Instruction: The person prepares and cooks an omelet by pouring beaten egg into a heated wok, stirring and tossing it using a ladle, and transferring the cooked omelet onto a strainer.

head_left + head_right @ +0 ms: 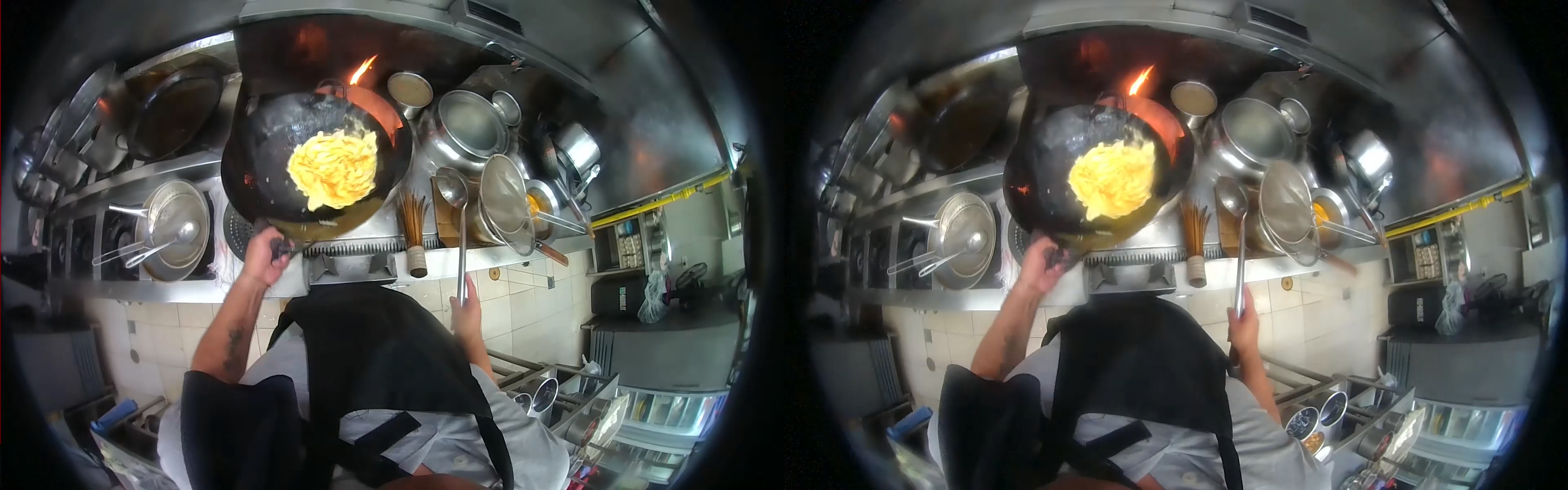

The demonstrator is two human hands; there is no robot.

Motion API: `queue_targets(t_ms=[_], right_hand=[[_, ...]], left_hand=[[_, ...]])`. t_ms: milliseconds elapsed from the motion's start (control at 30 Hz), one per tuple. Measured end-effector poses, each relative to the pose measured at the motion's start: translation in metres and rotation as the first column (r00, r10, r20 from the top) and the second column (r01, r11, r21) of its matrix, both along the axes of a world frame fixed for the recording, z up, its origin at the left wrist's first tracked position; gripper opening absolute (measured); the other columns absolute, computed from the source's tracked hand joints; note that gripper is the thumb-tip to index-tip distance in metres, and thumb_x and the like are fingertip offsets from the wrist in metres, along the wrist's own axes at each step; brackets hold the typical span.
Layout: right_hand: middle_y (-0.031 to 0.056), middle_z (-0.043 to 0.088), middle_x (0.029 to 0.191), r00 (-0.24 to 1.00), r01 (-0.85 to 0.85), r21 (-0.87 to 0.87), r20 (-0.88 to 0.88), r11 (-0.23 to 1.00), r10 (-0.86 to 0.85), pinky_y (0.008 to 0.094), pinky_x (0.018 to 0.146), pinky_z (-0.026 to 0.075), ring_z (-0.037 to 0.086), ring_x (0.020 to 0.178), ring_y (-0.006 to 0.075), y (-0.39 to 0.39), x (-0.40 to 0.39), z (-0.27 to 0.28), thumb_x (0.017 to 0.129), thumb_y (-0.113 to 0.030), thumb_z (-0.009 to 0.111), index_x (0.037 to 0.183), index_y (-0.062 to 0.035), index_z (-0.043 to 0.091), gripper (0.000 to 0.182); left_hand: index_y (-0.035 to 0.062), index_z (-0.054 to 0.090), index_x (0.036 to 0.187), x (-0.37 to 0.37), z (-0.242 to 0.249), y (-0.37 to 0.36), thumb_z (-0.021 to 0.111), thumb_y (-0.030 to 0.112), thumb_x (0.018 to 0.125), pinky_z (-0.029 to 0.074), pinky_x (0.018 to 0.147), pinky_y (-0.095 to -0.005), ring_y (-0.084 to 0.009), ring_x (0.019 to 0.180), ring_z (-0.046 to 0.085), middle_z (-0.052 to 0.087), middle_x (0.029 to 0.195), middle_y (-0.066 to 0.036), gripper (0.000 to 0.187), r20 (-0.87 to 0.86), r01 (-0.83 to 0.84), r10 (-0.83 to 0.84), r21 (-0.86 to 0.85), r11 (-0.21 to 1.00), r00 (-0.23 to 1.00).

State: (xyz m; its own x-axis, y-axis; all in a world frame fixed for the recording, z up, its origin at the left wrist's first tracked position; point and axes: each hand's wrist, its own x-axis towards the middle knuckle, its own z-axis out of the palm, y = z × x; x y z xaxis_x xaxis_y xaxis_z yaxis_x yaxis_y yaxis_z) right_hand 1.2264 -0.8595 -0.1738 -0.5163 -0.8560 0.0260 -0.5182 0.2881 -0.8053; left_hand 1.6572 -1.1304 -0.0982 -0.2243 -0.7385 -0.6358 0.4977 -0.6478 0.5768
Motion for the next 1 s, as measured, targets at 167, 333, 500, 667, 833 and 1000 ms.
queue_targets(t_ms=[167, 333, 500, 667, 833, 1000], right_hand=[[0.0111, 0.063, 0.118, 0.997, 0.042, 0.064, 0.066, 0.997, -0.046, 0.0266, 0.057, 0.048, 0.054, 0.066, 0.0101, -0.004, 0.034, 0.034, 0.089, 0.004, 0.058, 0.156, -0.0114, 0.035, 0.072], [0.0051, 0.06, 0.088, 0.981, 0.078, 0.09, 0.17, 0.993, -0.093, 0.0263, 0.048, 0.044, 0.047, 0.054, 0.0085, -0.016, 0.042, 0.052, 0.091, 0.004, 0.056, 0.156, -0.0151, 0.035, 0.072], [0.0006, 0.057, 0.085, 0.96, 0.121, 0.139, 0.236, 0.983, -0.152, 0.0259, 0.057, 0.043, 0.048, 0.065, 0.0071, -0.014, 0.037, 0.05, 0.088, 0.004, 0.058, 0.155, -0.014, 0.036, 0.073], [0.0017, 0.055, 0.074, 0.966, 0.126, 0.109, 0.213, 0.986, -0.147, 0.0272, 0.045, 0.041, 0.046, 0.051, 0.0089, -0.003, 0.035, 0.03, 0.09, 0.004, 0.057, 0.157, -0.0156, 0.034, 0.073], [-0.0012, 0.054, 0.076, 0.946, 0.146, 0.192, 0.259, 0.971, -0.193, 0.0262, 0.049, 0.039, 0.045, 0.056, 0.0064, -0.008, 0.053, 0.057, 0.089, 0.003, 0.059, 0.157, -0.0136, 0.032, 0.076], [-0.0011, 0.053, 0.074, 0.957, 0.146, 0.209, 0.217, 0.967, -0.192, 0.0263, 0.049, 0.039, 0.045, 0.057, 0.0065, -0.011, 0.034, 0.037, 0.088, 0.002, 0.06, 0.156, -0.0149, 0.035, 0.075]], left_hand=[[0.0088, 0.059, 0.084, -0.038, -0.021, -0.053, 0.059, 0.019, 0.09, 0.034, 0.035, -0.0226, -0.0127, 0.046, 0.047, 0.06, 0.071, -0.005, 0.012, 0.086, 0.121, -0.116, -0.048, 0.992, 0.989], [0.006, 0.056, 0.08, -0.066, -0.05, 0.0, 0.057, 0.017, 0.089, 0.032, 0.034, -0.0254, -0.017, 0.043, 0.046, 0.061, 0.07, -0.012, 0.014, -0.137, 0.079, -0.079, -0.009, 0.997, 0.987], [0.0059, 0.057, 0.082, 0.0, -0.026, 0.013, 0.055, 0.017, 0.087, 0.031, 0.033, -0.0243, -0.0185, 0.042, 0.048, 0.062, 0.071, -0.014, 0.012, -0.201, 0.037, -0.021, 0.075, 0.996, 0.979], [0.0053, 0.061, 0.09, -0.001, -0.003, -0.044, 0.056, 0.019, 0.09, 0.031, 0.034, -0.0232, -0.0155, 0.045, 0.049, 0.061, 0.072, -0.011, 0.015, -0.05, 0.129, -0.13, -0.017, 0.992, 0.99], [0.0076, 0.058, 0.08, -0.06, -0.056, -0.055, 0.06, 0.014, 0.09, 0.034, 0.036, -0.027, -0.0148, 0.049, 0.05, 0.058, 0.069, -0.008, 0.012, -0.018, 0.087, -0.088, -0.066, 0.994, 0.996], [0.0061, 0.056, 0.079, -0.037, -0.042, 0.012, 0.055, 0.013, 0.089, 0.034, 0.034, -0.0284, -0.0194, 0.043, 0.049, 0.061, 0.07, -0.015, 0.012, -0.125, -0.025, 0.028, 0.023, 0.999, 0.992]])
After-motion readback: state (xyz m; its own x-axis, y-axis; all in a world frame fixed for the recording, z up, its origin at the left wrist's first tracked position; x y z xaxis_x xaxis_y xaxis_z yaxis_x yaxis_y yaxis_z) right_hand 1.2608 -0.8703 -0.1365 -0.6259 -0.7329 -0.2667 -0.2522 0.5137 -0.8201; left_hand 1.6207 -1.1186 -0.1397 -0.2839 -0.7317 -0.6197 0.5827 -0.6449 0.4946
